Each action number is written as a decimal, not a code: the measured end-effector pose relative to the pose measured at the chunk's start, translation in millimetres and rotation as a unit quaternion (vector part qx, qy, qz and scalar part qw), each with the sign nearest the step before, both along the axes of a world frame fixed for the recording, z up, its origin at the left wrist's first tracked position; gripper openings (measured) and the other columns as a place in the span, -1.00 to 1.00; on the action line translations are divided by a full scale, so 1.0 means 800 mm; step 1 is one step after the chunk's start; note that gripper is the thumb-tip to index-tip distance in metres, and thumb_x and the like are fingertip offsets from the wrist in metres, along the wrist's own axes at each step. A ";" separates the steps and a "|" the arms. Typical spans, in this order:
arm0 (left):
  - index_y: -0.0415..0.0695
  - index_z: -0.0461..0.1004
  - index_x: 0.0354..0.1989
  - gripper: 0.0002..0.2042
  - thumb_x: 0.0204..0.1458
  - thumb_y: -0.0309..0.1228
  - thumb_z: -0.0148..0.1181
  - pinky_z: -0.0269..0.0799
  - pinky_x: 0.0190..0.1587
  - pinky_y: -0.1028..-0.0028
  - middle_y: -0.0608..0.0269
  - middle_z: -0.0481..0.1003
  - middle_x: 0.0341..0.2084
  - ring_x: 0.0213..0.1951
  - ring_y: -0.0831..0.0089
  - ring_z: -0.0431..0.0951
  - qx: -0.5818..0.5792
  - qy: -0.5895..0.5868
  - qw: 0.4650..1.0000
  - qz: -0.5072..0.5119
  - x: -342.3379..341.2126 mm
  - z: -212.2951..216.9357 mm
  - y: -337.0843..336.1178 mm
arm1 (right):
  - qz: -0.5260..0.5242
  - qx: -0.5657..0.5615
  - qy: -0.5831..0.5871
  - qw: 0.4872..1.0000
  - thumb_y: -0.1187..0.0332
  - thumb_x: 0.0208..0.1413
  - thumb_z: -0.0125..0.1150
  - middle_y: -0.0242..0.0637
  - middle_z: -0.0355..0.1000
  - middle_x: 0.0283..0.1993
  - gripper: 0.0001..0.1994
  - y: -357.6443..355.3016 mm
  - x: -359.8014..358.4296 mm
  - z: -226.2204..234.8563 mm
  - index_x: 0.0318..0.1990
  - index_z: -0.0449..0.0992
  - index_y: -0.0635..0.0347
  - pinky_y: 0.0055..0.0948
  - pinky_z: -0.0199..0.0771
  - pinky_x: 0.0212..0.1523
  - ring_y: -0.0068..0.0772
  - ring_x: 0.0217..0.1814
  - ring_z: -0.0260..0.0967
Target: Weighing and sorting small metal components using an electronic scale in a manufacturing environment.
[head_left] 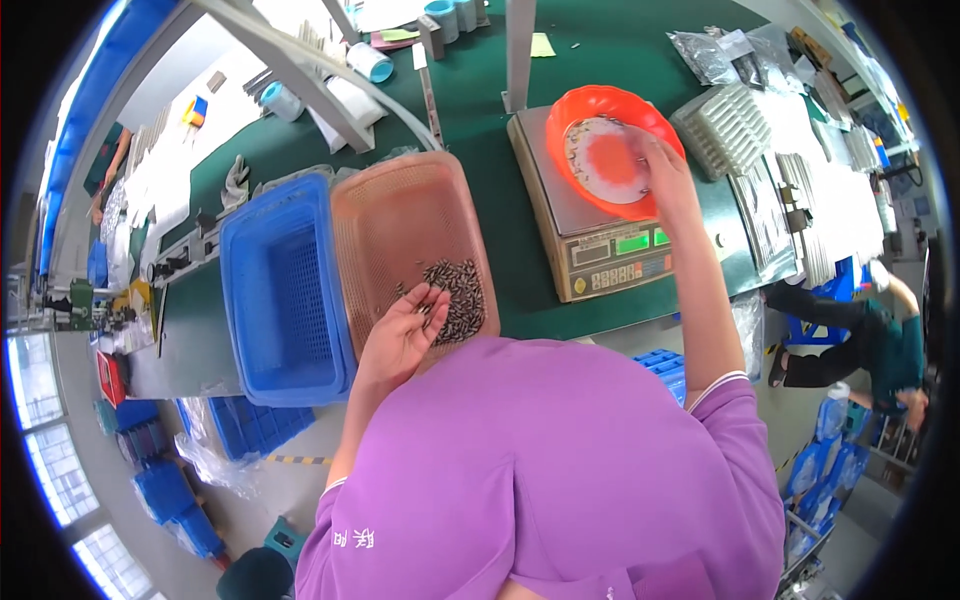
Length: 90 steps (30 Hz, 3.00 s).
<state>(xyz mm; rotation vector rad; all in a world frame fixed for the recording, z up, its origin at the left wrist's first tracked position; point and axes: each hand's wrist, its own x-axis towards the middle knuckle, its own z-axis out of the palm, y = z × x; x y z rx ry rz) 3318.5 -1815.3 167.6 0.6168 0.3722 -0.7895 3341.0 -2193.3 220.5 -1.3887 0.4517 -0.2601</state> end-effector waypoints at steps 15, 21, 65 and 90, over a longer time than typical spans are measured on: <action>-0.37 0.22 -0.11 -0.78 0.06 -0.71 -0.21 0.31 0.11 0.44 -0.06 0.31 -0.10 0.00 0.25 0.35 0.066 0.013 0.994 0.090 0.007 -0.043 0.015 | 0.241 -0.218 0.126 0.937 0.41 0.03 0.06 -0.13 0.44 -0.21 -0.77 0.112 -0.192 -0.078 -0.12 0.46 0.15 -0.35 0.43 -0.17 -0.17 -0.18 0.42; -0.35 0.28 -0.17 -0.85 0.12 -0.60 -0.17 0.47 -0.04 0.45 0.00 0.40 -0.23 -0.11 0.29 0.44 0.010 0.111 0.988 0.111 0.034 -0.059 0.014 | 0.115 -0.314 0.141 0.932 0.44 -0.01 0.04 -0.14 0.43 -0.27 -0.73 0.079 -0.225 -0.104 -0.10 0.44 0.13 -0.35 0.43 -0.24 -0.15 -0.25 0.41; -0.35 0.21 -0.06 -0.76 0.07 -0.64 -0.18 0.44 -0.04 0.44 -0.01 0.35 -0.16 -0.12 0.30 0.43 0.092 0.074 0.992 0.038 0.043 -0.040 -0.031 | 0.096 -0.547 0.273 0.785 0.40 -0.02 0.02 -0.31 0.40 -0.50 -0.55 0.023 -0.226 -0.114 0.10 0.29 -0.14 -0.26 0.42 -0.37 -0.24 -0.39 0.39; -0.25 0.28 -0.11 -0.77 0.03 -0.60 -0.11 0.43 -0.23 0.52 0.14 0.37 -0.30 -0.26 0.42 0.41 0.156 0.068 0.985 0.022 0.038 -0.041 -0.038 | 0.090 -0.582 0.307 0.748 0.38 -0.03 0.01 -0.25 0.39 -0.56 -0.66 0.000 -0.224 -0.112 -0.03 0.39 -0.03 -0.23 0.41 -0.44 -0.18 -0.43 0.40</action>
